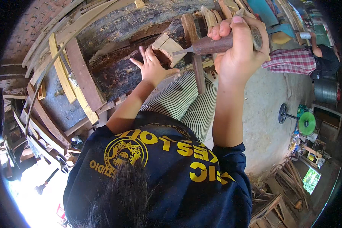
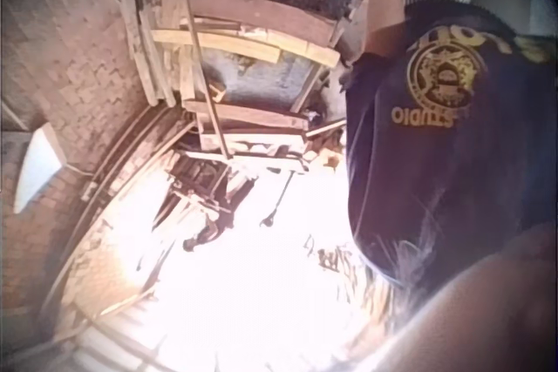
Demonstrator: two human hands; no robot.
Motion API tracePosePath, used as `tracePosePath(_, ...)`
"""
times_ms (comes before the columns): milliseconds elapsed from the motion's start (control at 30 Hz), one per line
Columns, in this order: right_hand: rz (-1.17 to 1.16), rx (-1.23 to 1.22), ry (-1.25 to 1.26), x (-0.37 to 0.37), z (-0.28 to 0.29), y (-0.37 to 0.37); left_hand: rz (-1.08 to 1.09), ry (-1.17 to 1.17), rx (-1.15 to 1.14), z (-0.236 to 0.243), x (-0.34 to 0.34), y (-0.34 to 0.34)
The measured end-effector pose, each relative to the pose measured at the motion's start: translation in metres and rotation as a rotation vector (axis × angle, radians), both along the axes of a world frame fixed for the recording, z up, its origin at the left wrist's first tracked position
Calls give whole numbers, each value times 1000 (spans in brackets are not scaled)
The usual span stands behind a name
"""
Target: Chiseling a block of wood on a workbench in a workshop.
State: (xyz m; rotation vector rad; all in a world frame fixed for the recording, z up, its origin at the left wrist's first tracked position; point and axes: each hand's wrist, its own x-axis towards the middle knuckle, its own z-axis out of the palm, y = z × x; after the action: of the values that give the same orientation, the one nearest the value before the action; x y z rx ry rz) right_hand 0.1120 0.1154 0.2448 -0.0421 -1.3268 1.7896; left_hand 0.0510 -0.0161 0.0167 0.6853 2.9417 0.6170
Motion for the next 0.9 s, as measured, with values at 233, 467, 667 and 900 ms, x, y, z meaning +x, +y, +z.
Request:
tracePosePath(233, 21, 85, -20, 4, 5, 7, -128, 31, 481, 25, -9, -22)
tracePosePath(467, -104, -101, -56, 8, -20, 20, -247, -141, 366, 34, -27, -40)
tracePosePath(667, -161, -224, -148, 4, -44, 23, -367, -255, 540, 28, -32, -50)
tracePosePath(900, -114, -471, -248, -20, -72, 80, -312, -156, 512, 15, -23, -46)
